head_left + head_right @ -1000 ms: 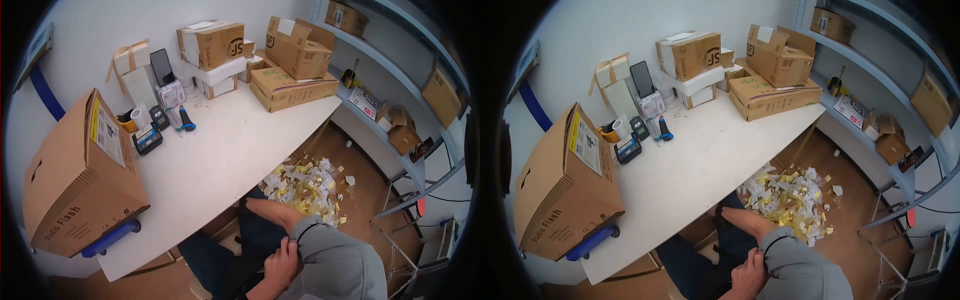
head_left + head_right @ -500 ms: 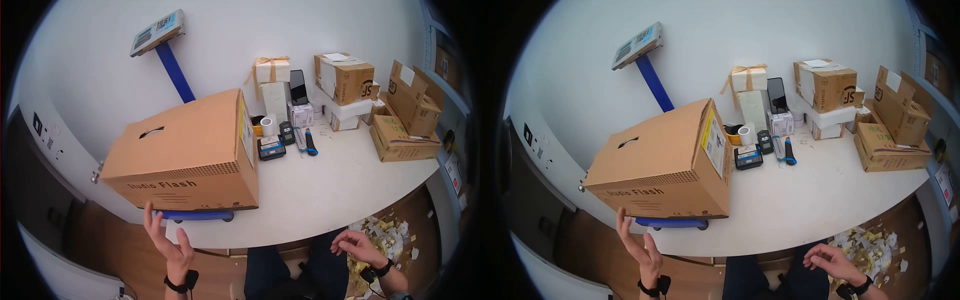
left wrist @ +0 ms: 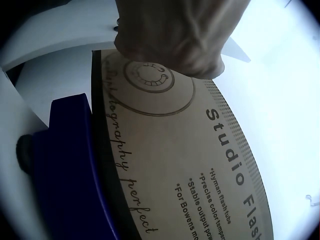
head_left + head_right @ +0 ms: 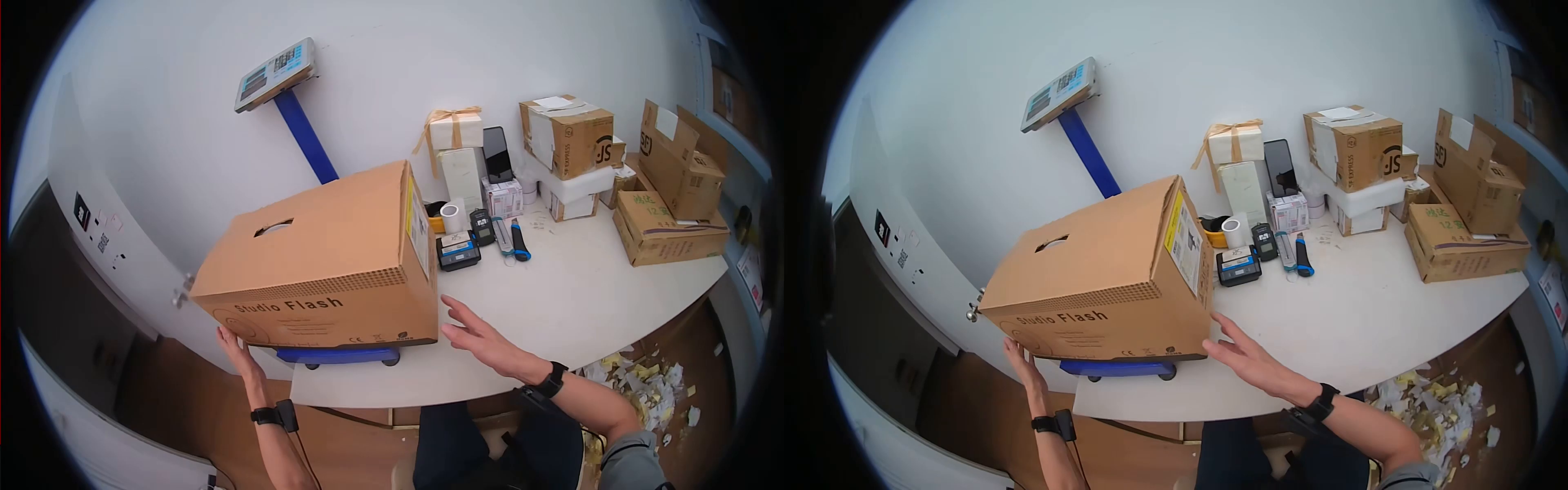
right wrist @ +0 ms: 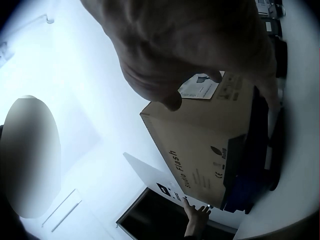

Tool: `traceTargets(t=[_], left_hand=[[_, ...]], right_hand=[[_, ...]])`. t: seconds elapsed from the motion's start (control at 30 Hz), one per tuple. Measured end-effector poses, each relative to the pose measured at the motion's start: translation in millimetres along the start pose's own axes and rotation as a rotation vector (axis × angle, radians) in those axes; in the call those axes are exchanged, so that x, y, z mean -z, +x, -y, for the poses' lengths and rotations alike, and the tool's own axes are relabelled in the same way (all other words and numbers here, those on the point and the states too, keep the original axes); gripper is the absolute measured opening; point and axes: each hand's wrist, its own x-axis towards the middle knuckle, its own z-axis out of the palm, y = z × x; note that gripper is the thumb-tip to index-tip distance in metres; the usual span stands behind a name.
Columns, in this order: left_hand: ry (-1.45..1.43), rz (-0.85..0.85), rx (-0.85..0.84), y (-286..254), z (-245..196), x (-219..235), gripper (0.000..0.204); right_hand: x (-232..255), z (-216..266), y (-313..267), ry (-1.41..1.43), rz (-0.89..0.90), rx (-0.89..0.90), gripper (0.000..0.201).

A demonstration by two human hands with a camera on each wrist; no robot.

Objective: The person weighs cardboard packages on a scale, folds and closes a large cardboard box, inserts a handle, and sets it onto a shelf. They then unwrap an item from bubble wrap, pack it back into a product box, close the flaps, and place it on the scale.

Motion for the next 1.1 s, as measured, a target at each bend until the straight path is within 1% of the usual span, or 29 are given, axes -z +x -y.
traceTargets(t=[0.03, 0.07, 0.1, 0.13, 0.2, 0.27, 0.3, 0.33, 0.37, 0.4, 0.43, 0.47, 0.53, 0.6, 0.73, 0.77, 0.83, 0.87, 0.9, 0.93, 0.97, 1.03, 1.1], left_hand=[[0.021, 0.028, 0.019, 4.0, 2.9, 6.1, 0.095], [0.043, 0.055, 0.034, 9.6, 2.2, 9.8, 0.096], [0.102, 0.02, 0.004, 15.7, 1.5, 14.7, 0.097], [0.162, -0.02, -0.026, 21.6, 1.4, 20.7, 0.098], [0.166, -0.012, -0.014, 42.2, 14.2, 41.7, 0.101], [-0.012, 0.073, 0.188, 57.3, 24.7, 50.5, 0.104], [-0.113, 0.145, 0.224, 59.4, 21.1, 48.9, 0.104], [-0.115, 0.252, 0.261, 57.4, 13.5, 46.4, 0.102], [-0.024, 0.302, 0.242, 64.9, 26.8, 51.7, 0.1], [0.062, 0.303, 0.197, 65.2, 31.7, 51.6, 0.095], [0.058, 0.304, 0.191, 71.9, 38.4, 56.5, 0.092], [0.101, 0.272, 0.194, 58.7, 19.5, 46.8, 0.091], [0.153, 0.174, 0.198, 53.4, 16.6, 43.7, 0.091], [0.165, 0.168, 0.191, 53.9, 22.1, 48.5, 0.092], [0.146, 0.183, 0.152, 58.9, 36.3, 57.4, 0.093], [0.145, 0.186, 0.15, 59.7, 38.2, 59.4, 0.093], [0.25, 0.076, 0.159, 60.6, 43.0, 64.6, 0.085], [0.248, 0.079, 0.158, 59.9, 45.7, 69.3, 0.085], [0.243, 0.025, 0.109, 56.3, 50.0, 77.6, 0.081], [0.24, -0.037, 0.066, 47.6, 55.0, 88.6, 0.077], [0.247, -0.047, 0.076, 33.5, 58.7, 102.6, 0.077], [0.404, 0.004, -0.173, -3.6, 53.7, 120.4, 0.07], [0.443, -0.095, -0.083, -70.2, 25.9, 107.0, 0.065]], right_hand=[[-6.4, 0.1, 5.7, 0.001, -0.026, -0.002, 0.088], [-12.8, 0.9, 11.8, 0.03, 0.002, 0.033, 0.09], [-17.4, 2.5, 15.3, 0.058, 0.035, 0.068, 0.092], [-18.9, 5.1, 16.1, 0.057, 0.021, 0.068, 0.092], [-21.7, 9.7, 16.0, 0.098, 0.018, 0.055, 0.096], [-22.4, 10.9, 18.2, 0.103, 0.01, 0.052, 0.097], [-19.7, 10.3, 17.9, 0.11, 0.006, 0.046, 0.097], [-19.5, 6.3, 20.2, 0.11, -0.045, 0.043, 0.097], [-21.5, -0.1, 26.0, 0.087, -0.027, 0.04, 0.096], [-22.1, -3.3, 28.5, 0.065, -0.005, 0.034, 0.096], [-22.3, -1.7, 28.4, 0.068, -0.049, 0.023, 0.096], [-23.2, 1.0, 30.4, 0.034, -0.038, 0.008, 0.094], [-20.2, 5.1, 33.1, 0.01, -0.019, -0.014, 0.093], [-17.8, 6.3, 35.9, 0.013, 0.048, 0.028, 0.091], [-13.3, -7.9, 37.2, -0.011, 0.032, 0.004, 0.091], [-11.3, -10.7, 35.1, -0.006, 0.024, 0.014, 0.087], [-3.3, -14.5, 25.0, -0.003, 0.008, 0.028, 0.084], [3.0, -17.2, 13.9, -0.008, -0.004, -0.001, 0.076], [9.8, -19.3, 1.8, -0.015, -0.013, -0.035, 0.069], [16.8, -18.3, -13.0, -0.042, -0.044, -0.015, 0.06], [22.7, -17.3, -30.6, -0.065, -0.072, 0.002, 0.053], [34.6, -22.8, -67.3, -0.124, -0.156, 0.109, 0.043], [38.5, -10.0, -116.1, -0.427, -0.28, 0.186, 0.031]])
